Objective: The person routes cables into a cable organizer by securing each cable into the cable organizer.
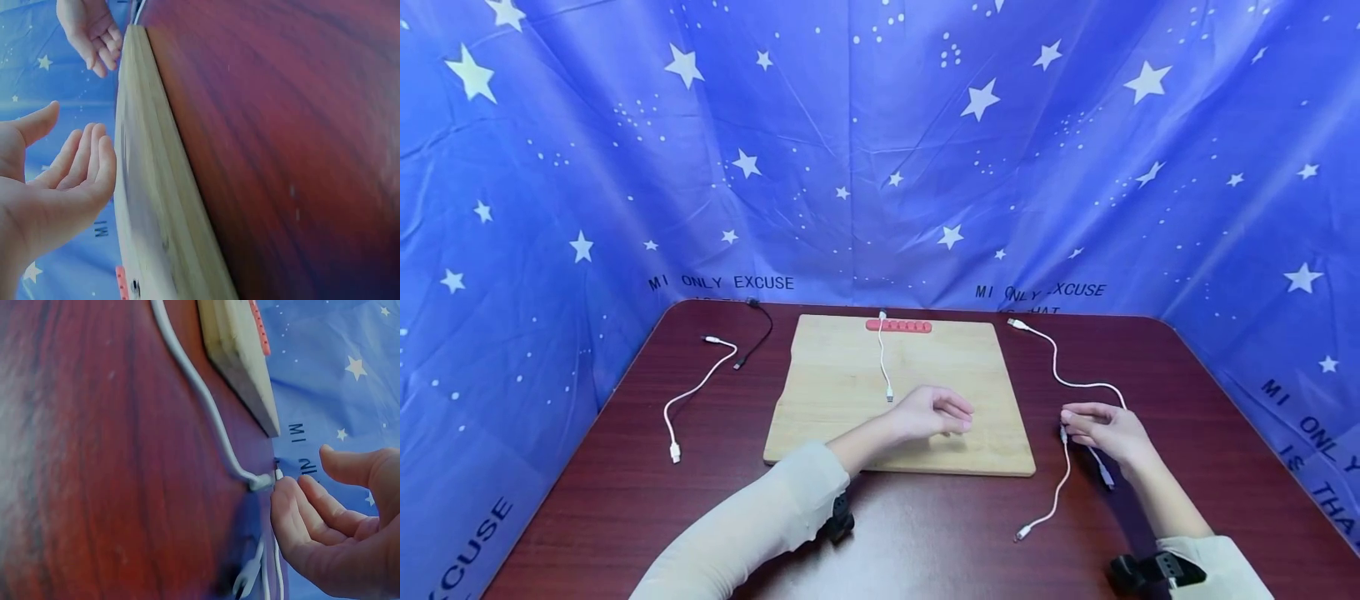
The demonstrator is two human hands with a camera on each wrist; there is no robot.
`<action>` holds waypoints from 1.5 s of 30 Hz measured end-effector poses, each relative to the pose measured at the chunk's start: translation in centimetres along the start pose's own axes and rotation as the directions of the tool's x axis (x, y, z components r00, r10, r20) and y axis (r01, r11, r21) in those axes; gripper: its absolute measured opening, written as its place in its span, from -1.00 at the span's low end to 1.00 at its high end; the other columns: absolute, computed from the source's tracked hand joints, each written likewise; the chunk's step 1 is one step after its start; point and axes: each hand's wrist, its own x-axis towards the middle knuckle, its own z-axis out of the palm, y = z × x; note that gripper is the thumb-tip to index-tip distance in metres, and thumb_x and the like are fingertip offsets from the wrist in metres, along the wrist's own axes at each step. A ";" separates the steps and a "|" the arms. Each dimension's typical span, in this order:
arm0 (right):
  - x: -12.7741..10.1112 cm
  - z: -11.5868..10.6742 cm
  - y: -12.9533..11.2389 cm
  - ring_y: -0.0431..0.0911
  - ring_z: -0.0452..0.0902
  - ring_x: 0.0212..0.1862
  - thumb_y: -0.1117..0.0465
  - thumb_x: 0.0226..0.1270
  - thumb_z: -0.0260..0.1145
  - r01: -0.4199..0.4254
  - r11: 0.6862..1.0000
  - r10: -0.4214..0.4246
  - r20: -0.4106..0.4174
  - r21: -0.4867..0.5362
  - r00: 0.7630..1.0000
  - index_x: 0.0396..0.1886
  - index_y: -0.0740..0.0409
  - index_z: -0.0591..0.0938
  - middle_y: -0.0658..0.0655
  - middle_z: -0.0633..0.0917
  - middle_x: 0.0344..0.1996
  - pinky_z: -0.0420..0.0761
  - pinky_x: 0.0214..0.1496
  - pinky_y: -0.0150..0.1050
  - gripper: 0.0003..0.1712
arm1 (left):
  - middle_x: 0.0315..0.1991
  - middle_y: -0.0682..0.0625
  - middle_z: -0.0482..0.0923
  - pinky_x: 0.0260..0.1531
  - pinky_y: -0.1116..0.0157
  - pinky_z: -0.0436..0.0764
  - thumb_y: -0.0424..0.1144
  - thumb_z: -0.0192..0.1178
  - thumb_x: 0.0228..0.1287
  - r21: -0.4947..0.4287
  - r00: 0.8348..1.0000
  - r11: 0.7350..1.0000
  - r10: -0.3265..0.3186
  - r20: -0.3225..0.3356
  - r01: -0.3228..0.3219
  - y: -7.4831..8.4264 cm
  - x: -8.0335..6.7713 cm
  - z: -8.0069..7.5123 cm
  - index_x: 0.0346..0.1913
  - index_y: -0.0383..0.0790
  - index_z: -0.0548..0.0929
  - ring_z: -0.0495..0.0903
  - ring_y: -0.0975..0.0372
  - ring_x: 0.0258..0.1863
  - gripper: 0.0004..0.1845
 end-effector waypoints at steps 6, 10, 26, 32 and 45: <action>-0.6 0.4 -0.1 -0.40 0.63 -0.43 0.20 0.31 0.29 -0.030 0.987 0.018 -0.076 -0.160 0.997 0.01 0.60 0.52 -0.17 0.75 -0.48 0.71 -0.31 -0.47 -0.50 | -0.07 -0.27 0.70 -0.16 0.34 0.73 -0.39 0.29 0.18 -0.025 0.999 1.000 -0.016 0.030 0.017 0.2 0.1 1.7 0.01 -0.41 0.62 0.73 0.06 -0.15 -0.68; -0.8 1.0 -0.3 -0.39 0.63 -0.50 0.15 0.28 0.31 -0.048 0.935 -0.006 -0.152 -0.350 0.988 0.01 0.58 0.54 -0.01 0.79 -0.47 0.70 -0.38 -0.46 -0.47 | -0.10 -0.24 0.72 -0.23 0.39 0.72 -0.38 0.31 0.17 0.003 0.999 1.000 -0.004 0.054 0.004 0.4 0.3 3.0 -0.02 -0.38 0.64 0.73 0.04 -0.17 -0.70; -0.6 2.3 -1.1 -0.25 0.58 -0.55 0.11 0.03 0.46 -0.022 0.695 -0.204 -0.226 -0.719 0.953 -0.39 0.33 0.73 0.12 0.76 -0.61 0.50 -0.42 -0.27 -0.68 | -0.15 -0.11 0.76 -0.28 0.65 0.56 -0.31 0.33 0.16 0.125 0.990 0.990 0.041 0.135 -0.058 1.4 1.5 5.7 -0.04 -0.31 0.67 0.70 0.41 -0.30 -0.70; -0.6 2.3 -1.4 -0.33 0.52 -0.61 0.13 0.05 0.43 -0.039 0.703 -0.174 -0.226 -0.710 0.958 -0.47 0.26 0.75 0.08 0.76 -0.65 0.47 -0.47 -0.31 -0.76 | -0.14 -0.14 0.75 -0.28 0.64 0.57 -0.34 0.32 0.17 0.065 0.990 0.997 0.027 0.138 -0.036 1.6 1.8 6.1 -0.03 -0.34 0.66 0.73 0.36 -0.29 -0.70; 0.4 1.7 -1.4 -0.34 0.66 -0.52 0.25 0.18 0.37 -0.043 0.972 0.033 -0.047 -0.229 0.998 -0.15 0.59 0.61 -0.07 0.76 -0.60 0.75 -0.38 -0.39 -0.59 | -0.21 -0.14 0.76 -0.48 0.57 0.54 -0.36 0.32 0.15 -0.065 0.999 0.997 -0.043 -0.019 0.041 1.7 3.5 7.8 -0.07 -0.35 0.67 0.71 0.27 -0.39 -0.73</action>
